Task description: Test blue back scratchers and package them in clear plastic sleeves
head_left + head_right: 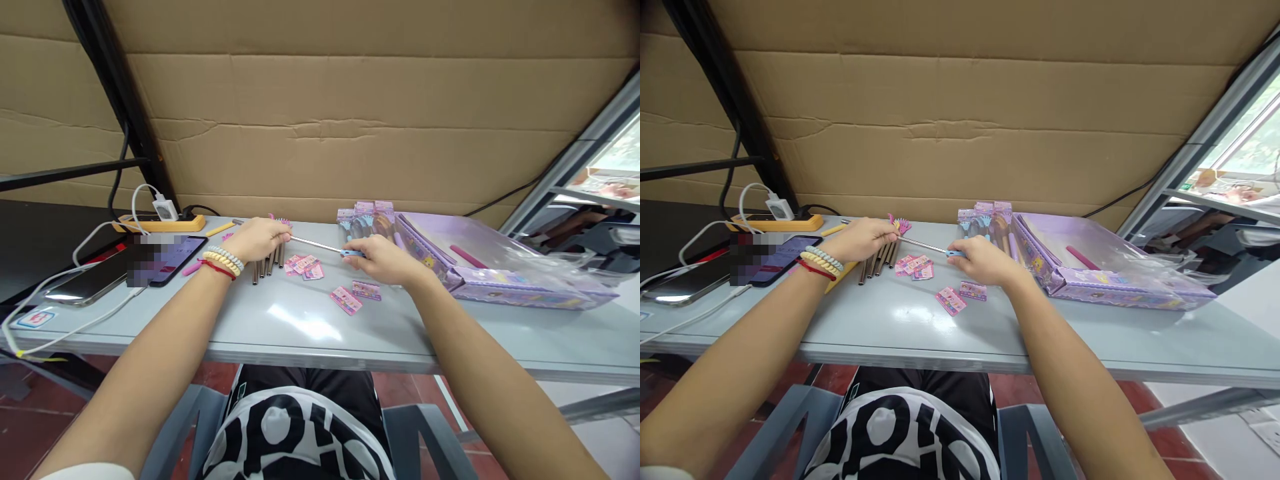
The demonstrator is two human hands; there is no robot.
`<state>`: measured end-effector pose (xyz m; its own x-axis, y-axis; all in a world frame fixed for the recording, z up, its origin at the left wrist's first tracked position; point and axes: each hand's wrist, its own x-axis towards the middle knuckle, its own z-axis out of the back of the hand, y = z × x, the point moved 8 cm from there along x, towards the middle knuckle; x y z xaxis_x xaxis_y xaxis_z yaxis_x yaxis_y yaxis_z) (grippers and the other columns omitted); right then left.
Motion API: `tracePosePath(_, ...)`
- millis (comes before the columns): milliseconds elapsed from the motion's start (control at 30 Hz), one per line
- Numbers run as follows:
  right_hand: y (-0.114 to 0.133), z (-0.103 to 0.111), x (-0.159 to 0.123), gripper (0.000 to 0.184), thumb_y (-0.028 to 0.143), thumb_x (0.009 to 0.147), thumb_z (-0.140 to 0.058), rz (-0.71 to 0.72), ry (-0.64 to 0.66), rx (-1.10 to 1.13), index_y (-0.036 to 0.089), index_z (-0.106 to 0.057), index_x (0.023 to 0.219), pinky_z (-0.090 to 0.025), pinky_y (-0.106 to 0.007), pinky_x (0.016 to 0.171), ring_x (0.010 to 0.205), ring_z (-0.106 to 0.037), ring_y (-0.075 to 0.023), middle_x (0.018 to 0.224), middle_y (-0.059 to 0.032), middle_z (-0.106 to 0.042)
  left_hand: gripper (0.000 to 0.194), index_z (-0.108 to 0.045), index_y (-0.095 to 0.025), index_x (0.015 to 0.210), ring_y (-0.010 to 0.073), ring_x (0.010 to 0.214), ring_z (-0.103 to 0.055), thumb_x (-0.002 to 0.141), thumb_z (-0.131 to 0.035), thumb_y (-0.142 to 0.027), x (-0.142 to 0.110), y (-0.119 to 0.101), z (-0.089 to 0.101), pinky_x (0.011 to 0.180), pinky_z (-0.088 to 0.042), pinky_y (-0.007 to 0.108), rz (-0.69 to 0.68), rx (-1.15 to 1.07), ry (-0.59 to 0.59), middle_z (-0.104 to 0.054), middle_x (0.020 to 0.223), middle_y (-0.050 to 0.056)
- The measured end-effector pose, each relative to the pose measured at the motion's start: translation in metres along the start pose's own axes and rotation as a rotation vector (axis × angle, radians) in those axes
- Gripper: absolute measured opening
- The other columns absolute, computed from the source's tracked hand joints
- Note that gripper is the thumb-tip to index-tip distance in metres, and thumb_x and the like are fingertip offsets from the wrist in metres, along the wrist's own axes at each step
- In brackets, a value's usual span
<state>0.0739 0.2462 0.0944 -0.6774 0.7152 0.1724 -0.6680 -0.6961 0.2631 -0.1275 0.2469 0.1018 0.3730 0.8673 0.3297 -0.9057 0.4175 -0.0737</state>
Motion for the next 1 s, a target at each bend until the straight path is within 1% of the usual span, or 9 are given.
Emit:
tracePosePath(167, -0.029, 0.019, -0.015, 0.032, 0.043, 0.082, -0.052, -0.083, -0.010, 0.200, 0.014, -0.067, 0.087, -0.036, -0.024, 0.057, 0.059, -0.049, -0.0128, 0.068, -0.0029, -0.059, 0.042, -0.067, -0.020, 0.091, 0.0210, 0.090, -0.060, 0.090, -0.031, -0.042, -0.005, 0.035, 0.012, 0.077, -0.040, 0.029, 0.054, 0.024, -0.070, -0.070, 0.095, 0.005)
tracePosePath(233, -0.048, 0.028, -0.022, 0.036, 0.047, 0.079, -0.055, -0.149, -0.040, 0.252, 0.016, -0.069, 0.089, -0.035, -0.024, 0.053, 0.053, -0.046, -0.0120, 0.062, -0.0013, -0.057, 0.045, -0.068, -0.020, 0.094, 0.0222, 0.092, -0.061, 0.089, -0.030, -0.045, -0.010, 0.047, 0.018, 0.079, -0.041, 0.031, 0.068, 0.009, -0.112, -0.070, 0.099, 0.007)
tracePosePath(300, -0.066, 0.038, -0.028, 0.039, 0.050, 0.076, -0.059, -0.197, -0.089, 0.296, 0.016, -0.070, 0.091, -0.035, -0.025, 0.051, 0.051, -0.047, -0.0127, 0.063, -0.0013, -0.058, 0.045, -0.068, -0.020, 0.096, 0.0226, 0.094, -0.061, 0.088, -0.032, -0.046, -0.015, 0.062, 0.024, 0.080, -0.042, 0.031, 0.126, -0.030, -0.143, -0.070, 0.101, 0.007)
tracePosePath(433, -0.092, 0.065, -0.043, 0.042, 0.051, 0.065, -0.069, -0.195, -0.336, 0.402, 0.013, -0.071, 0.081, -0.038, -0.027, 0.056, 0.058, -0.050, -0.0150, 0.065, -0.0038, -0.060, 0.041, -0.068, -0.022, 0.090, 0.0234, 0.095, -0.062, 0.083, -0.036, -0.047, -0.028, 0.085, 0.037, 0.081, -0.042, 0.031, 0.260, -0.087, -0.219, -0.071, 0.100, 0.005)
tracePosePath(567, -0.112, 0.085, -0.062, 0.038, 0.042, 0.057, -0.077, -0.243, -0.606, 0.560, 0.010, -0.068, 0.075, -0.036, -0.027, 0.056, 0.056, -0.048, -0.0123, 0.059, -0.0046, -0.057, 0.037, -0.063, -0.022, 0.076, 0.0215, 0.081, -0.059, 0.080, -0.036, -0.048, -0.036, 0.088, 0.051, 0.072, -0.040, 0.030, 0.320, -0.058, -0.276, -0.068, 0.081, 0.004)
tracePosePath(667, -0.126, 0.095, -0.077, 0.036, 0.034, 0.050, -0.081, -0.234, -0.816, 0.725, 0.011, -0.063, 0.070, -0.028, -0.025, 0.047, 0.048, -0.045, -0.0104, 0.053, -0.0038, -0.053, 0.040, -0.052, -0.020, 0.061, 0.0174, 0.065, -0.049, 0.082, -0.033, -0.047, -0.045, 0.084, 0.067, 0.061, -0.031, 0.029, 0.415, 0.074, -0.370, -0.054, 0.061, 0.003)
tracePosePath(767, -0.137, 0.107, -0.090, 0.031, 0.026, 0.045, -0.081, -0.092, -1.026, 0.856, 0.013, -0.059, 0.062, -0.020, -0.022, 0.041, 0.043, -0.044, -0.0109, 0.048, -0.0035, -0.051, 0.046, -0.039, -0.019, 0.051, 0.0138, 0.056, -0.034, 0.087, -0.028, -0.046, -0.064, 0.085, 0.088, 0.057, -0.021, 0.030, 0.594, 0.205, -0.540, -0.036, 0.051, 0.002)
tracePosePath(900, -0.146, 0.118, -0.101, 0.020, 0.016, 0.048, -0.074, 0.030, -1.193, 0.900, 0.013, -0.060, 0.061, -0.018, -0.021, 0.036, 0.040, -0.045, -0.0119, 0.046, -0.0024, -0.049, 0.044, -0.027, -0.019, 0.050, 0.0127, 0.052, -0.022, 0.089, -0.030, -0.040, -0.078, 0.089, 0.099, 0.056, -0.016, 0.030, 0.670, 0.290, -0.616, -0.025, 0.048, -0.001)
tracePosePath(1000, -0.149, 0.122, -0.107, 0.008, 0.008, 0.057, -0.064, 0.027, -1.322, 0.942, 0.013, -0.058, 0.059, -0.017, -0.020, 0.034, 0.036, -0.043, -0.0103, 0.043, 0.0002, -0.045, 0.042, -0.022, -0.021, 0.050, 0.0130, 0.049, -0.019, 0.088, -0.029, -0.035, -0.083, 0.095, 0.104, 0.057, -0.018, 0.030, 0.693, 0.326, -0.685, -0.021, 0.046, -0.001)
